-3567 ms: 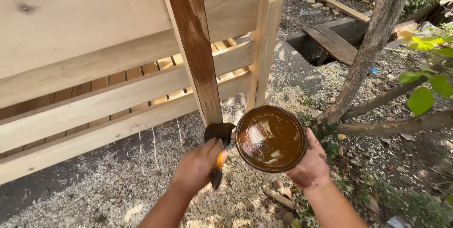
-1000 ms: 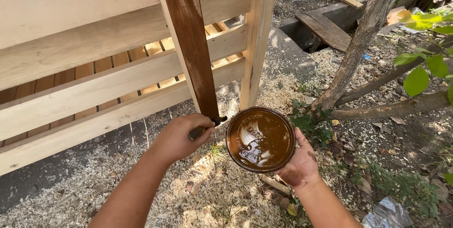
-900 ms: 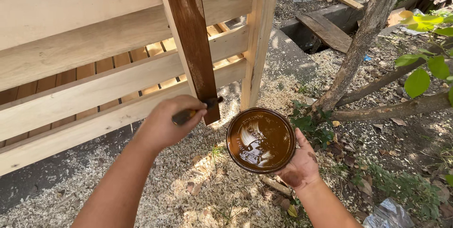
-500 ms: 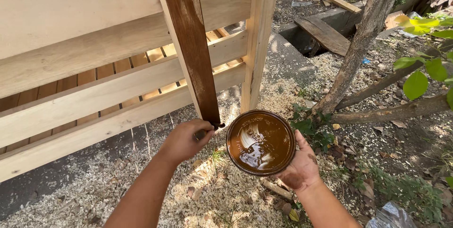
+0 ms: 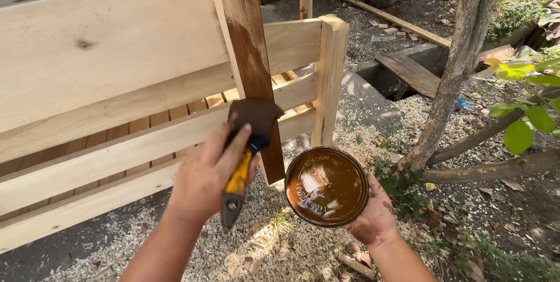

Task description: The person applies brown wood stain to a slatted wooden furniture frame using a wide paintbrush, dipping the brush into stain held on a can lid. They coat the vertical posts and horizontal rails, moving around the frame to reach different sides, and reload the brush from the stain can.

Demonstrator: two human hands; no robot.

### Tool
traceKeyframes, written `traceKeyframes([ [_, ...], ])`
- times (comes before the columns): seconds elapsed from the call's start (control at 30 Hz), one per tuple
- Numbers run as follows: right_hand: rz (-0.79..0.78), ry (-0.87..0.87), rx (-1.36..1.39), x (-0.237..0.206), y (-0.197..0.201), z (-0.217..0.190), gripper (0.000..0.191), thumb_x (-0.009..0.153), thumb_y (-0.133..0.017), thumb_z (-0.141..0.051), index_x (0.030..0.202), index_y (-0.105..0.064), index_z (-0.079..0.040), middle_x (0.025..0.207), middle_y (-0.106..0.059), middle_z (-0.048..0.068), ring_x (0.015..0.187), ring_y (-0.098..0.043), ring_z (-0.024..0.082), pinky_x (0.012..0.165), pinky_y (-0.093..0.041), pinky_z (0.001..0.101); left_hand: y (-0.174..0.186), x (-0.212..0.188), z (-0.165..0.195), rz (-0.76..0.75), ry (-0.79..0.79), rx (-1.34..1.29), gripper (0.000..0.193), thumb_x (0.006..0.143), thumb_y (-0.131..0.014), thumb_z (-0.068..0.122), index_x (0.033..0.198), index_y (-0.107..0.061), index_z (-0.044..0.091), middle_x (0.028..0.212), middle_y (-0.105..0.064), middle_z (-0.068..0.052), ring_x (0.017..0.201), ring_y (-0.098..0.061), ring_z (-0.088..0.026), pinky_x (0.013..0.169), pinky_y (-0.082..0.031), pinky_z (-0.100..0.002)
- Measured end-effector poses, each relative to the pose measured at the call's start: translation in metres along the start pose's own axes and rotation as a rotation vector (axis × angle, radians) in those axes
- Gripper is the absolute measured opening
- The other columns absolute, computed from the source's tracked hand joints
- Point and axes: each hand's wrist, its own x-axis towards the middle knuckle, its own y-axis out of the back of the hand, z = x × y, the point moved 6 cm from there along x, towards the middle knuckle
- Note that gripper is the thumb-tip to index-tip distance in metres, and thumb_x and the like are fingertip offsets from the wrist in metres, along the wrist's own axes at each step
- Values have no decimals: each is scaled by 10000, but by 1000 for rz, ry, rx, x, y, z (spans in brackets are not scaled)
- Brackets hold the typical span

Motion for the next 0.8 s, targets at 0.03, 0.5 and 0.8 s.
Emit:
traceKeyframes([
  [0.03, 27, 17, 11, -2, 2, -3, 538, 993, -398, -565, 1333, -599, -199, 1405, -625, 112, 1268, -584, 285, 1027, -493, 497, -13, -9, 0, -32, 19, 15, 456, 850, -787, 249, 1230, -686, 18, 1099, -693, -228, 738, -678, -289, 607, -577, -406],
  [0.5, 108, 30, -63, -16, 22, -12, 589, 991, -355, -586, 1367, -583, -194, 1427, -609, 142, 1287, -576, 305, 1052, -476, 522, -81, -49, 9, -248, 216, -417, 307, 993, -686, 251, 1201, -722, 29, 1144, -729, -211, 872, -756, -326, 751, -637, -362],
  [0.8, 58, 35, -43, -20, -19, -10, 560, 992, -380, -569, 1351, -585, -191, 1406, -620, 142, 1267, -589, 308, 1034, -487, 538, 25, 76, -15, -14, 42, -174, 256, 940, -718, 170, 1156, -735, 34, 1089, -765, -165, 824, -746, -312, 741, -618, -410],
])
